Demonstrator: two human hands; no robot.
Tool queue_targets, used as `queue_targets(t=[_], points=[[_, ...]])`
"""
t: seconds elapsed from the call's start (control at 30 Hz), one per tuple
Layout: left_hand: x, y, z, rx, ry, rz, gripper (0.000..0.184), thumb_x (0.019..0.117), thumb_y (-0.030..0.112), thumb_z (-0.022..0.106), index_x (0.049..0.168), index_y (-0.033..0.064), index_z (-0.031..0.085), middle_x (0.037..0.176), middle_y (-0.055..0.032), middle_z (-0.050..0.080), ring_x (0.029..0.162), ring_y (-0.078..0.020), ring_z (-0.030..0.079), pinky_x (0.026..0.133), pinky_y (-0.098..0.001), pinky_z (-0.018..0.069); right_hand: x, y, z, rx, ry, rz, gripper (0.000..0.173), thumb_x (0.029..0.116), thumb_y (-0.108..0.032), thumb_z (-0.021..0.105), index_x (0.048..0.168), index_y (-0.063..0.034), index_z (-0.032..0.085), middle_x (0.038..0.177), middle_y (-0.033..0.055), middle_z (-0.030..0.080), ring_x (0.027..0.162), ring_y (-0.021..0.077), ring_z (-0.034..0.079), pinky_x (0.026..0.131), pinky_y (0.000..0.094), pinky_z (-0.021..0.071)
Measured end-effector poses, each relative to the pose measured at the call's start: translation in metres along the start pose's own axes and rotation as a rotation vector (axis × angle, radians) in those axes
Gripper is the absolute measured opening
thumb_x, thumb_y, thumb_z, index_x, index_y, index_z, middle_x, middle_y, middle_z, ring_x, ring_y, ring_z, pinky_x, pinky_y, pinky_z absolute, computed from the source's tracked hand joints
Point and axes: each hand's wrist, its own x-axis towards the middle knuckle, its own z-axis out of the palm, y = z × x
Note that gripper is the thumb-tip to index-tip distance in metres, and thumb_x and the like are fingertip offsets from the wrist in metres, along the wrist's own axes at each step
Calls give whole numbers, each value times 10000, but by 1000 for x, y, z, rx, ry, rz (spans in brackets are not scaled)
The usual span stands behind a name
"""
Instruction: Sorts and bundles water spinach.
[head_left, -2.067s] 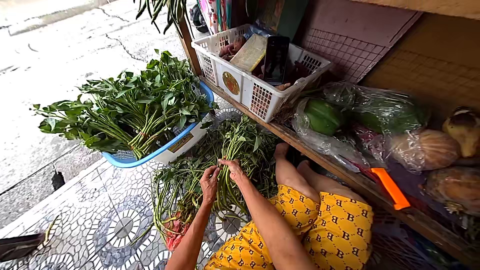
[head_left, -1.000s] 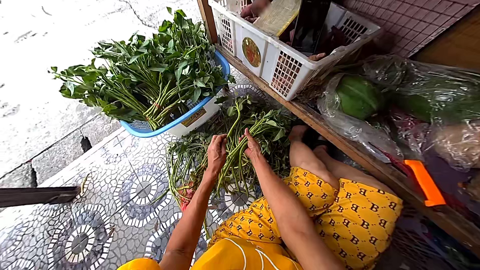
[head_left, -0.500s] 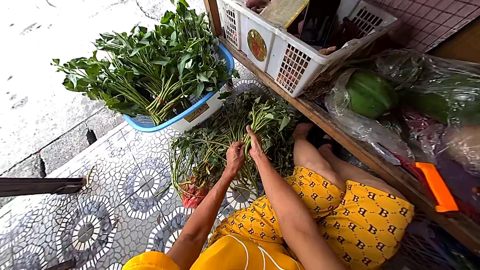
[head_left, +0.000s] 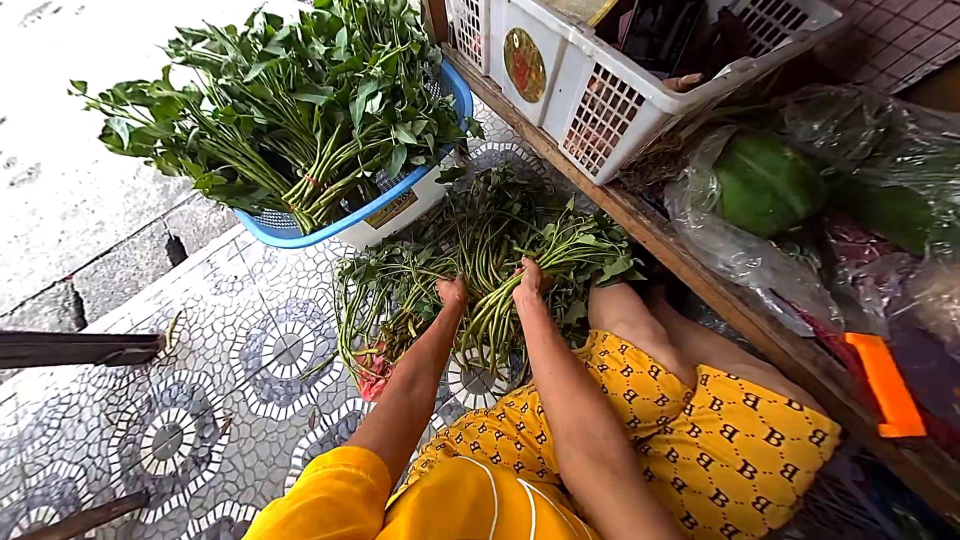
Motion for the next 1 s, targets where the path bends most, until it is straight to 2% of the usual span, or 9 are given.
queue_targets(t=[0.07, 0.17, 0.27, 0.4, 0.47, 0.53, 0.73, 0.97, 1.0], points=[[11, -8, -2, -34, -11, -44, 594, 961, 384, 715, 1350, -35, 557, 1284, -275, 626, 1206, -391, 609, 1021, -541, 487, 0, -1, 2, -22, -13, -4, 337, 939, -58, 693, 1233, 19, 549, 966, 117, 557, 711, 162, 560, 635, 307, 518], [20, -18, -11, -124, -26, -106, 533, 900, 197, 778, 1313, -53, 554, 1195, -262, 625, 1047, -352, 631, 904, -497, 525, -1, 2, 2, -24, -52, -9, 365, 931, -44, 689, 1262, 5, 542, 963, 109, 562, 708, 156, 562, 633, 303, 517], [6, -8, -24, -35, -26, 44, 428, 940, 143, 689, 1328, -2, 579, 1213, -269, 645, 1132, -396, 624, 967, -563, 493, -6, 0, 3, -28, -63, 30, 341, 956, -77, 687, 1254, 0, 539, 994, 104, 549, 747, 157, 558, 668, 307, 514], [-30, 18, -52, 305, -65, 386, 472, 1049, 199, 520, 1491, 60, 425, 1214, -263, 662, 1116, -443, 650, 938, -638, 497, -9, -3, 3, -17, -66, 49, 307, 969, -107, 683, 1223, -8, 542, 976, 89, 530, 736, 145, 544, 665, 296, 511], [-34, 21, -67, 616, -113, 396, 426, 1043, 219, 516, 1447, 84, 518, 1215, -245, 684, 1159, -443, 645, 974, -653, 474, -9, -1, 1, -34, -69, 42, 341, 957, -109, 698, 1241, -8, 540, 997, 95, 537, 760, 153, 551, 681, 306, 513], [-30, 25, -82, 699, -117, 399, 372, 1041, 232, 540, 1379, 93, 607, 1221, -233, 690, 1187, -437, 634, 1011, -647, 454, -7, -1, 3, -27, -63, 30, 361, 945, -97, 713, 1245, 2, 538, 1016, 115, 549, 782, 174, 566, 693, 323, 520], [-15, 14, -96, 223, 91, 417, 363, 1088, 169, 453, 1416, 38, 539, 1219, -264, 665, 1145, -447, 637, 987, -629, 476, 1, 2, 0, -14, -3, -30, 375, 933, -52, 694, 1262, 11, 525, 962, 108, 540, 693, 149, 542, 627, 299, 510], [30, -19, -89, -117, 40, 217, 365, 1100, 149, 434, 1432, 11, 497, 1238, -220, 638, 1019, -317, 671, 913, -486, 550, -5, -5, -6, -33, 90, -44, 447, 916, -20, 689, 1318, 7, 495, 1029, 136, 544, 748, 180, 540, 656, 322, 502], [32, -24, -92, -70, 42, 223, 400, 1083, 158, 475, 1459, 21, 488, 1298, -238, 629, 1107, -352, 660, 965, -520, 530, -6, -6, -5, -26, 94, -50, 450, 915, -19, 692, 1317, -1, 492, 1030, 130, 539, 747, 176, 535, 648, 319, 497]])
